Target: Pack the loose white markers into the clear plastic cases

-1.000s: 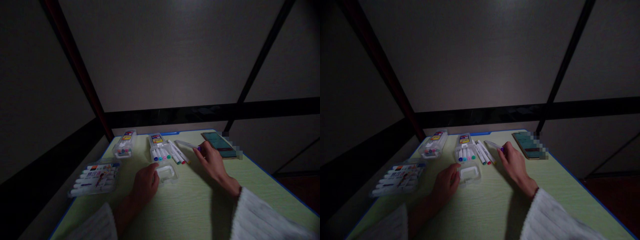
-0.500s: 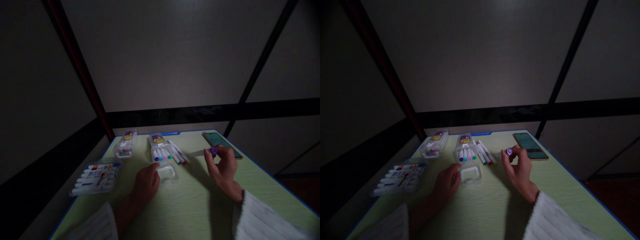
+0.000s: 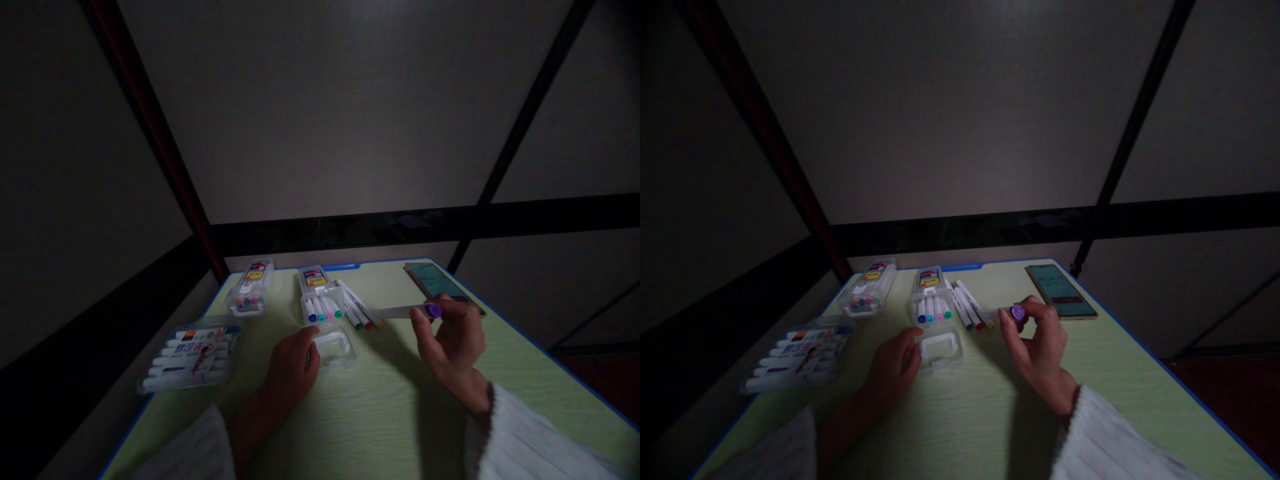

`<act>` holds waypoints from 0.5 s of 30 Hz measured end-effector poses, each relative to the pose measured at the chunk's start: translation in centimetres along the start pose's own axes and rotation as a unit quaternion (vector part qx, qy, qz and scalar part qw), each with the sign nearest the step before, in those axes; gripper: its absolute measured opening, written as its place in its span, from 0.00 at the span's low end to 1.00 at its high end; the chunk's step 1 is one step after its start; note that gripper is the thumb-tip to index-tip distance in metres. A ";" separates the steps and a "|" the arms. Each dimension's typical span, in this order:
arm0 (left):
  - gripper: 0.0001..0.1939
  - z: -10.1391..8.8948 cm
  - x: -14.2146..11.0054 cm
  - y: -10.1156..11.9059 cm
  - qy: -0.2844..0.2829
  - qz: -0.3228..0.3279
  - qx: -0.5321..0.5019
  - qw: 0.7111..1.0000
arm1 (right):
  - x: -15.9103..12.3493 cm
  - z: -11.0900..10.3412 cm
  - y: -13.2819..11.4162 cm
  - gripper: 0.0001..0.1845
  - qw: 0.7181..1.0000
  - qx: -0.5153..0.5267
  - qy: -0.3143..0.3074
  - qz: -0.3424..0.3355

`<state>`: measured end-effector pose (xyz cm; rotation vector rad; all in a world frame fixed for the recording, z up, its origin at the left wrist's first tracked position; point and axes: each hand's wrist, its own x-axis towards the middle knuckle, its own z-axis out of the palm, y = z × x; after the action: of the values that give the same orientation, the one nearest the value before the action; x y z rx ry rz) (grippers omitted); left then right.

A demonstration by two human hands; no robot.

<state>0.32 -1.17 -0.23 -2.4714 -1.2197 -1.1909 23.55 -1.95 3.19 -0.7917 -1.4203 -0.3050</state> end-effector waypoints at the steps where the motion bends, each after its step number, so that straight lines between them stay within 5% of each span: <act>1: 0.10 0.0 0.0 0.0 -0.001 0.001 0.001 1.000 | 0.0 0.0 0.0 0.11 1.000 0.002 0.000 -0.001; 15: 0.10 0.1 0.0 -0.1 0.000 0.007 -0.005 1.000 | -0.2 0.1 -0.1 0.10 1.000 -0.004 -0.006 0.000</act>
<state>0.27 -1.08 -0.33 -2.4821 -1.1963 -1.1972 23.39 -2.05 2.99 -0.8014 -1.4319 -0.3070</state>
